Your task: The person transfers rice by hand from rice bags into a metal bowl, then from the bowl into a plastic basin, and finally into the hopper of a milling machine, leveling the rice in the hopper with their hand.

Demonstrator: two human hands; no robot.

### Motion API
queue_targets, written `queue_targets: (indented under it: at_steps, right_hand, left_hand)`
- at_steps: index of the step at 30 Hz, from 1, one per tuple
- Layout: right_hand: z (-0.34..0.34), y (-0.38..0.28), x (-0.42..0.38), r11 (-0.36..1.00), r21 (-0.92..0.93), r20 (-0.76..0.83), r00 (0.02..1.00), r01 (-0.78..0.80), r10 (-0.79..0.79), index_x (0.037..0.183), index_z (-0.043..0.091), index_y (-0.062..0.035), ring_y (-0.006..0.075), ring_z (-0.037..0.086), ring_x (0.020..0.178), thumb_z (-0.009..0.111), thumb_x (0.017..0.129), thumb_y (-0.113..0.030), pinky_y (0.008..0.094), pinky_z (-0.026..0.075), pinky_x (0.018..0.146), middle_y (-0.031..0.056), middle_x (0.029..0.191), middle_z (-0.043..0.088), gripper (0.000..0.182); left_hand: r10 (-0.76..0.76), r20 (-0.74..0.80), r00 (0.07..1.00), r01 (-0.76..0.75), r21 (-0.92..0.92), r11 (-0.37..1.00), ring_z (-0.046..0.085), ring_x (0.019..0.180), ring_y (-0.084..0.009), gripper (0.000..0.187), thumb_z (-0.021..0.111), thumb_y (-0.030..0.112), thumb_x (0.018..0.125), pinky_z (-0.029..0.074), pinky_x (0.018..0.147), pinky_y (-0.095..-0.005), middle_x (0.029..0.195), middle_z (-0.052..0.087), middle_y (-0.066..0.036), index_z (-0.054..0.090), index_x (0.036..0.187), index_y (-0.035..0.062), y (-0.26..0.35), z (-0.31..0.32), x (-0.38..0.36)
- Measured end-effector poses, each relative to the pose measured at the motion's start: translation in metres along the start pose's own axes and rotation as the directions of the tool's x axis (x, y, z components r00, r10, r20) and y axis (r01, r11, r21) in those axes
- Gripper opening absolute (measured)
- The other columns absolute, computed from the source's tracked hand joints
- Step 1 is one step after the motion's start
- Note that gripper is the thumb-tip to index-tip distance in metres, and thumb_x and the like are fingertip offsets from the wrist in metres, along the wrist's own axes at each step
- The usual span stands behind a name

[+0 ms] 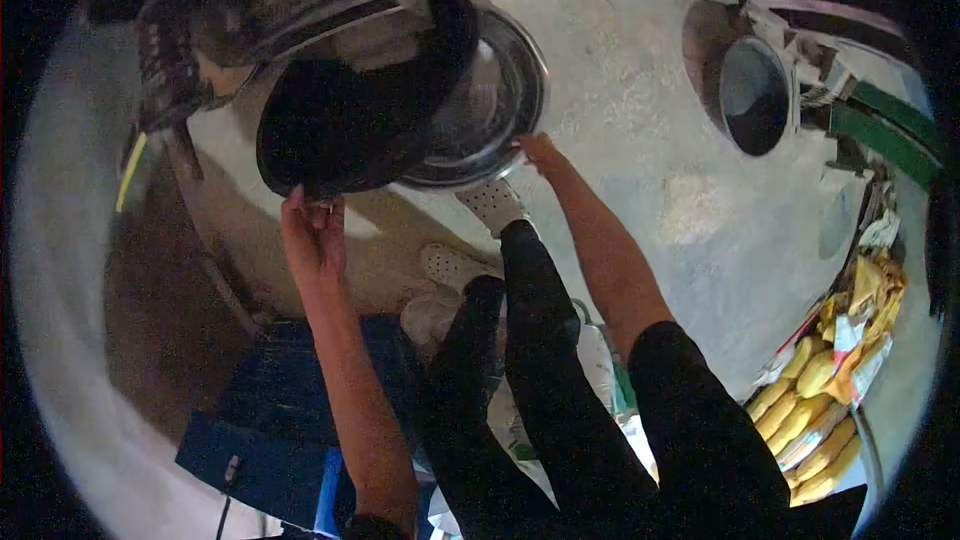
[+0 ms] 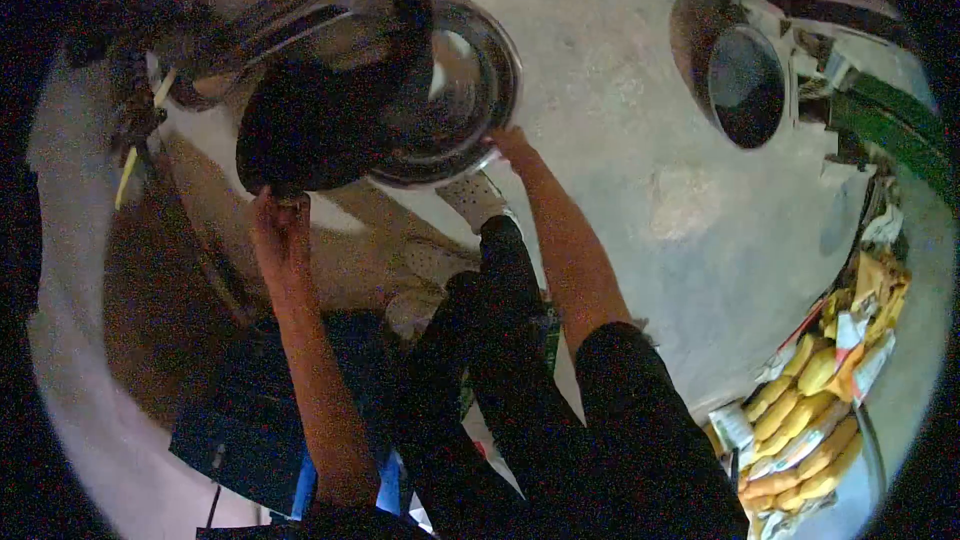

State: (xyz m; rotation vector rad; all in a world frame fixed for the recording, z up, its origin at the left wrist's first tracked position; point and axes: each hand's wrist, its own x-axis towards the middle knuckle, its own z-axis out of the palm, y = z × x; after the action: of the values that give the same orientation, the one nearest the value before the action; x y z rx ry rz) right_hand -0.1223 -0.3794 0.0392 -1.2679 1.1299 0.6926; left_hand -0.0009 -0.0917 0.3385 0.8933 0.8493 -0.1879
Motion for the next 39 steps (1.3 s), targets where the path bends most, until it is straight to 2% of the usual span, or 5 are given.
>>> queue_targets:
  at_steps: [15,17,29,32,39]
  right_hand:
    - [-0.261,0.218,-0.296,0.998,0.069,-0.211,0.977,0.000,0.015,0.088,0.063,-0.0074,0.0106,0.048,0.060,0.049,0.086,-0.030,0.0273,0.041,0.051,0.0015,0.069,0.055,0.027]
    - [-0.261,0.223,-0.340,0.977,0.181,-0.287,0.944,-0.116,0.165,0.093,0.062,-0.0076,0.0104,0.052,0.063,0.052,0.085,-0.024,0.0259,0.043,0.051,0.0016,0.073,0.057,0.021]
    - [-0.223,0.296,-0.424,0.664,0.746,-0.191,0.940,-0.047,0.281,0.105,0.052,0.0027,0.0218,0.062,0.082,0.063,0.073,-0.011,0.0315,0.054,0.067,0.0137,0.095,0.061,0.036]
    - [-0.185,0.174,-0.480,0.917,-0.273,-0.283,0.887,0.291,-0.366,0.105,0.055,0.0002,0.0247,0.061,0.089,0.065,0.070,-0.005,0.0349,0.050,0.080,0.0114,0.101,0.061,0.037]
    - [-0.173,0.053,-0.565,0.920,0.390,-0.210,0.976,0.026,0.061,0.095,0.059,-0.0019,0.0214,0.059,0.074,0.069,0.067,-0.002,0.0348,0.049,0.066,0.0097,0.087,0.061,0.030]
  left_hand:
    - [0.017,-0.033,0.999,-0.024,-0.219,0.975,0.048,0.055,-0.0143,0.008,0.060,0.002,0.081,0.046,0.064,-0.0279,0.061,0.053,-0.002,0.053,0.076,0.0039,-0.086,-0.026,0.096]
    - [-0.069,0.451,0.890,0.216,-0.284,0.934,0.051,0.065,-0.0161,0.003,0.058,0.002,0.083,0.047,0.069,-0.0300,0.072,0.056,-0.004,0.055,0.083,0.0022,-0.119,-0.097,0.153]
    - [-0.300,0.067,0.952,0.287,0.152,0.946,0.043,0.121,-0.0331,0.054,0.046,0.025,0.095,0.039,0.101,-0.0454,0.141,0.032,-0.012,0.023,0.140,0.0068,-0.185,-0.106,0.119]
    - [-0.223,0.159,0.962,0.144,0.398,0.906,0.041,0.123,-0.0306,0.055,0.050,0.026,0.093,0.039,0.099,-0.0438,0.138,0.036,-0.013,0.029,0.138,0.0056,-0.167,-0.103,0.077]
    - [-0.405,0.237,0.883,0.127,0.710,0.693,0.044,0.118,-0.0251,0.065,0.032,0.052,0.094,0.035,0.099,-0.0389,0.134,0.043,-0.012,0.030,0.141,0.0063,-0.050,-0.026,-0.169]
